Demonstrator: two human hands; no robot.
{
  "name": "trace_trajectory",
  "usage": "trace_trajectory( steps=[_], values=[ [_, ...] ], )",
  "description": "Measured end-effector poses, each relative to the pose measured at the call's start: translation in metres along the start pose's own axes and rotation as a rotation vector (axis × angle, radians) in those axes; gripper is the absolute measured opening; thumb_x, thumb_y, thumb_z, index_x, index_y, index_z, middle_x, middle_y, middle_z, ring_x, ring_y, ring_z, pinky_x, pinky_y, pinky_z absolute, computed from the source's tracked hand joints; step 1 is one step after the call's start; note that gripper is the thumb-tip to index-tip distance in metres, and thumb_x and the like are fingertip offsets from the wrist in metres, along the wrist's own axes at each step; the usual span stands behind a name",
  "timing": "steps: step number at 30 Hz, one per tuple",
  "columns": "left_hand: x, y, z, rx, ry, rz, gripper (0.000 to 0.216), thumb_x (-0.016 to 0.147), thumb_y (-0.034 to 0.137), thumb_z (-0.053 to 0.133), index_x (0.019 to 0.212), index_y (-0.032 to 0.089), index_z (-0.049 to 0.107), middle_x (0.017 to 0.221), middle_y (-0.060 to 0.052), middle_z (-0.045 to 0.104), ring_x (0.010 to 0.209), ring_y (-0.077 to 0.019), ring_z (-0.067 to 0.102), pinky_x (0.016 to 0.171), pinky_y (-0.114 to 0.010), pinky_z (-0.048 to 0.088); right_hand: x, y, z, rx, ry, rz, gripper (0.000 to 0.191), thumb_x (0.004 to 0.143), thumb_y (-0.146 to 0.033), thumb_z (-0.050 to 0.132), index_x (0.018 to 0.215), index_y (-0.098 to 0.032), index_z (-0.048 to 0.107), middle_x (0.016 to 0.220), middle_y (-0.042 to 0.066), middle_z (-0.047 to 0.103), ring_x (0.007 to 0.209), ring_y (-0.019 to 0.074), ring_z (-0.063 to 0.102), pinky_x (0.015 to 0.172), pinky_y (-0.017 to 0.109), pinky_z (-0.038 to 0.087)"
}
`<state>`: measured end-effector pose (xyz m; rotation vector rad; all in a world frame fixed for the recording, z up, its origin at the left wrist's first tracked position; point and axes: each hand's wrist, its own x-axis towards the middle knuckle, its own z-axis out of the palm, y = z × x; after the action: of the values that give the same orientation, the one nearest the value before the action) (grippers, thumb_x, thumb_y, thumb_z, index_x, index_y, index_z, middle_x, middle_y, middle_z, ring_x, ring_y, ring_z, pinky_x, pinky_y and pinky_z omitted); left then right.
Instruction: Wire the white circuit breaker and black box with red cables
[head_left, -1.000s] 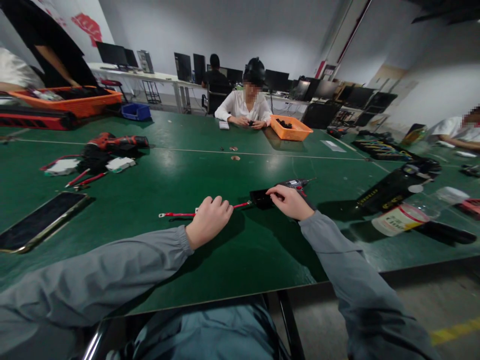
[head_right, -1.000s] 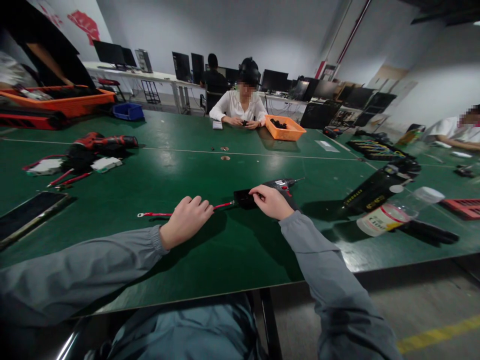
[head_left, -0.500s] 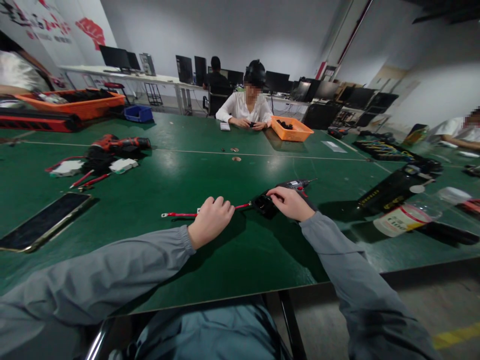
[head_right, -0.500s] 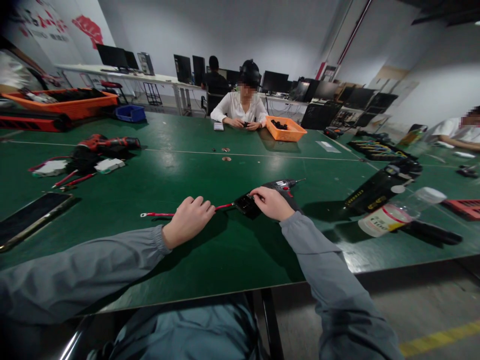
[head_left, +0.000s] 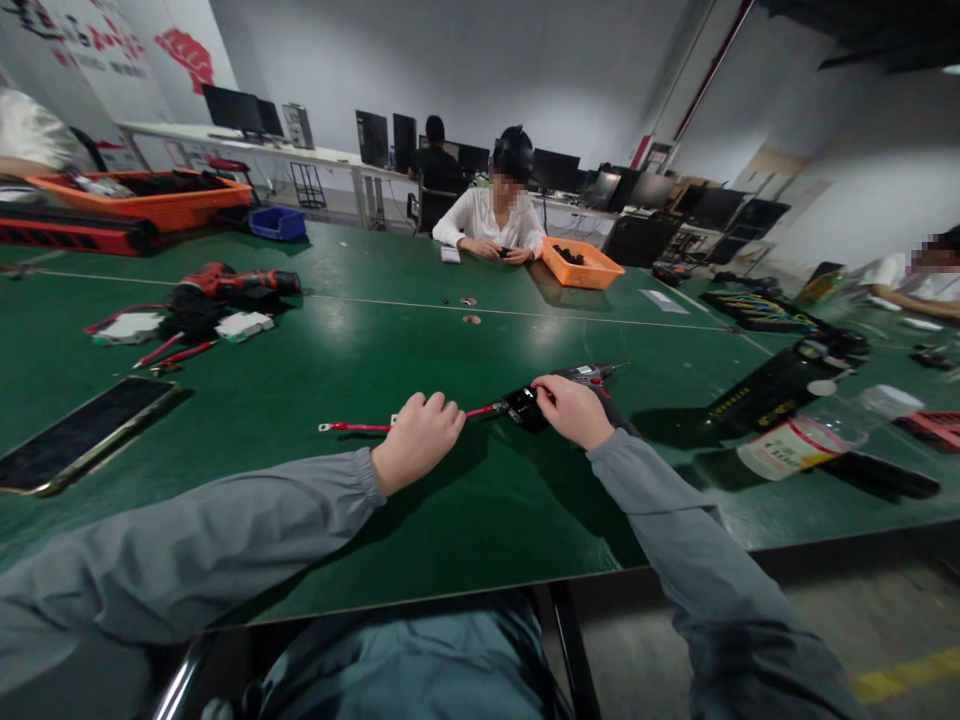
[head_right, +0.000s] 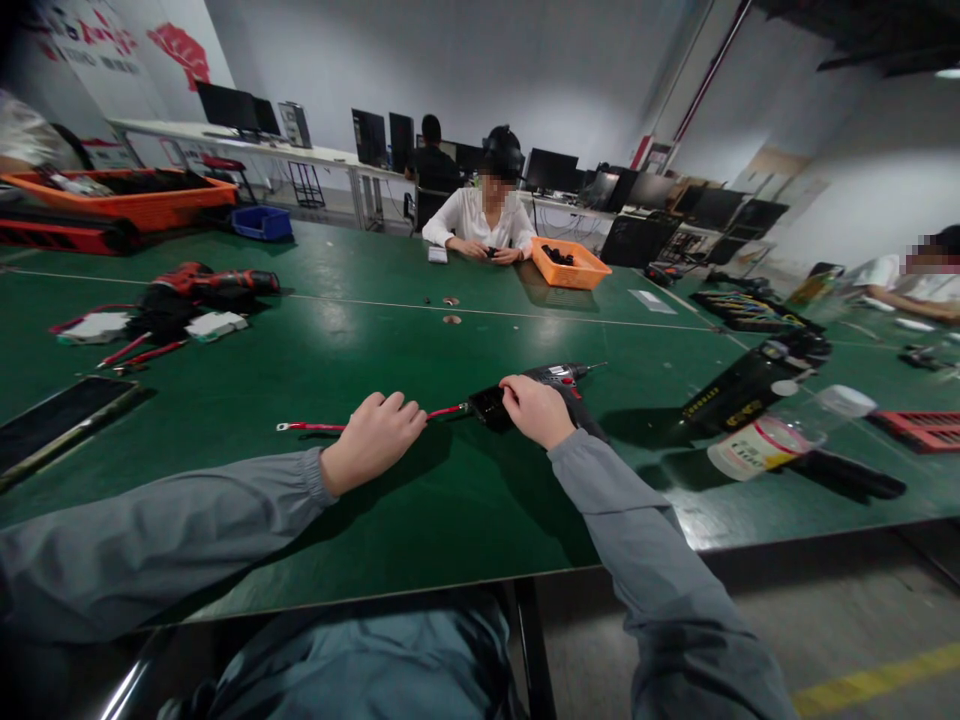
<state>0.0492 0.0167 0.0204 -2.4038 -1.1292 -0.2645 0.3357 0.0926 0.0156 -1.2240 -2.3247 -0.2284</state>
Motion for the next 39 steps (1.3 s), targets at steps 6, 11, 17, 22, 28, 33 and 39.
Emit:
trace_trajectory(
  steps=[6, 11, 17, 22, 28, 33, 39],
  values=[
    [-0.0006, -0.0002, 0.0001, 0.006, 0.011, 0.010, 0.017, 0.096, 0.011, 0.046, 0.089, 0.013, 0.062, 0.081, -0.009, 0.060, 0.078, -0.0233, 0.052, 0.063, -0.035, 0.026, 0.0013, -0.0024, -0.0012, 0.069, 0.005, 0.025, 0.021, 0.094, -0.020, 0.048, 0.101, -0.021, 0.068, 0.097, 0.007, 0.074, 0.085, 0.0237, 0.069, 0.077, 0.035, 0.054],
    [-0.0002, 0.0000, 0.0007, 0.031, 0.014, 0.017, 0.017, 0.096, 0.011, 0.046, 0.090, 0.014, 0.062, 0.081, -0.009, 0.060, 0.079, -0.0240, 0.052, 0.062, -0.036, 0.026, 0.0007, -0.0036, -0.0009, 0.210, -0.003, -0.053, 0.022, 0.095, -0.020, 0.047, 0.104, -0.021, 0.067, 0.102, 0.008, 0.073, 0.092, 0.0238, 0.069, 0.084, 0.037, 0.054],
    [-0.0003, 0.0002, 0.0006, 0.043, 0.009, 0.015, 0.016, 0.096, 0.012, 0.046, 0.090, 0.014, 0.061, 0.081, -0.008, 0.060, 0.079, -0.0240, 0.052, 0.062, -0.036, 0.026, 0.0002, -0.0014, -0.0020, 0.230, -0.021, -0.042, 0.022, 0.095, -0.020, 0.047, 0.103, -0.020, 0.067, 0.102, 0.008, 0.073, 0.092, 0.0240, 0.068, 0.084, 0.037, 0.053],
    [-0.0008, 0.0001, 0.0007, 0.047, 0.002, 0.010, 0.015, 0.096, 0.013, 0.047, 0.089, 0.014, 0.061, 0.081, -0.009, 0.060, 0.079, -0.0238, 0.052, 0.063, -0.035, 0.026, 0.0016, -0.0006, -0.0046, 0.244, -0.040, -0.020, 0.021, 0.094, -0.019, 0.048, 0.101, -0.019, 0.068, 0.100, 0.007, 0.073, 0.090, 0.0233, 0.068, 0.082, 0.035, 0.052],
    [-0.0002, 0.0005, 0.0015, 0.051, -0.003, 0.011, 0.016, 0.096, 0.013, 0.047, 0.088, 0.015, 0.061, 0.080, -0.008, 0.060, 0.078, -0.0243, 0.052, 0.062, -0.035, 0.026, 0.0030, -0.0012, -0.0075, 0.250, -0.060, 0.005, 0.021, 0.093, -0.020, 0.049, 0.099, -0.017, 0.069, 0.096, 0.008, 0.074, 0.080, 0.0209, 0.067, 0.076, 0.033, 0.050],
    [-0.0002, 0.0008, 0.0015, 0.057, -0.001, 0.012, 0.015, 0.095, 0.012, 0.048, 0.089, 0.015, 0.061, 0.081, -0.008, 0.060, 0.079, -0.0245, 0.052, 0.063, -0.035, 0.025, 0.0023, -0.0009, -0.0076, 0.269, -0.059, 0.025, 0.021, 0.093, -0.021, 0.050, 0.098, -0.017, 0.070, 0.092, 0.007, 0.073, 0.070, 0.0180, 0.063, 0.069, 0.030, 0.047],
    [0.0001, 0.0005, 0.0011, 0.051, -0.008, 0.016, 0.014, 0.095, 0.012, 0.048, 0.090, 0.015, 0.060, 0.081, -0.008, 0.061, 0.079, -0.0243, 0.053, 0.063, -0.035, 0.025, 0.0003, -0.0007, -0.0047, 0.298, -0.012, 0.072, 0.020, 0.092, -0.022, 0.051, 0.095, -0.017, 0.070, 0.078, 0.004, 0.070, 0.058, 0.0141, 0.054, 0.059, 0.028, 0.040]
  ],
)
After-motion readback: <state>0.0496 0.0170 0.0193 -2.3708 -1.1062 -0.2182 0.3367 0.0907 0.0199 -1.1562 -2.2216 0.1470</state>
